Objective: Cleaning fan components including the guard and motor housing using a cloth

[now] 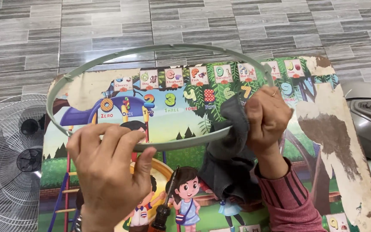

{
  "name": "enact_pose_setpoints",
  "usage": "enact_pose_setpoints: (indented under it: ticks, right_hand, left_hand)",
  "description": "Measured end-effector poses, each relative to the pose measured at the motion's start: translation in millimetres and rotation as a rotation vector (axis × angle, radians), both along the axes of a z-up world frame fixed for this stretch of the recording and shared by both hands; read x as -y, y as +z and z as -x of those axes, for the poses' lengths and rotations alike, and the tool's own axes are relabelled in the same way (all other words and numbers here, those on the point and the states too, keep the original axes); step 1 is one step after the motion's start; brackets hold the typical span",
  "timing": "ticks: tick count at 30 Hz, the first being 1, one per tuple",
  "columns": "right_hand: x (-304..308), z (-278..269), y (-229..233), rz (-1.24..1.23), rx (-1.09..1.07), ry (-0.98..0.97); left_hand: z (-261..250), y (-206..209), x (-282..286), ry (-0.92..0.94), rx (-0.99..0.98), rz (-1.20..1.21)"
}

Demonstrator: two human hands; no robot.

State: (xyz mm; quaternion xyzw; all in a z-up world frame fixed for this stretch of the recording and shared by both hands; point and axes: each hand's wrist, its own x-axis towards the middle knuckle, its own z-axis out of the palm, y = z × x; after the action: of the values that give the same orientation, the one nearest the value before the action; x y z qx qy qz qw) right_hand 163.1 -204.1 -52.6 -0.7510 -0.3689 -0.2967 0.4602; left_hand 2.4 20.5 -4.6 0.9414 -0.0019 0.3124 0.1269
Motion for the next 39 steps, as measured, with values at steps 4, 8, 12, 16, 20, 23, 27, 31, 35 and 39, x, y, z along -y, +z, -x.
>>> enact_pose_setpoints:
  ticks: [4, 8, 12, 16, 20, 23, 27, 31, 35, 39]
  right_hand:
    - [-13, 24, 4, 0.051, 0.081, -0.019]
    - [-12, 33, 13, 0.167, 0.179, 0.052]
    - [9, -2, -14, 0.032, 0.185, 0.103]
    - [15, -11, -13, -0.026, 0.099, -0.011]
    - [-2, 11, -5, 0.004, 0.084, 0.009]
    - [-16, 30, 3, 0.074, 0.118, 0.040]
    - [-15, 35, 13, 0.159, 0.156, 0.078]
    - [-7, 19, 2, 0.078, 0.182, 0.050]
    - [-7, 20, 13, 0.167, 0.110, 0.000]
    - [-16, 43, 12, 0.250, 0.224, 0.045]
  left_hand:
    - [-1, -16, 25, 0.031, -0.033, -0.090]
    - [-3, -10, 37, -0.122, 0.103, 0.054]
    - [0, -17, 19, -0.074, 0.298, 0.083]
    - [7, 1, 6, -0.034, 0.184, 0.076]
    - [5, -10, 17, 0.062, 0.119, -0.023]
    - [-2, -19, 36, -0.041, 0.117, 0.003]
    - [-5, -8, 40, -0.193, 0.125, 0.110]
    - [-4, -12, 29, -0.140, 0.208, 0.078]
    - [-2, -6, 28, -0.104, 0.163, 0.087]
    - [-8, -24, 38, -0.100, 0.172, 0.071]
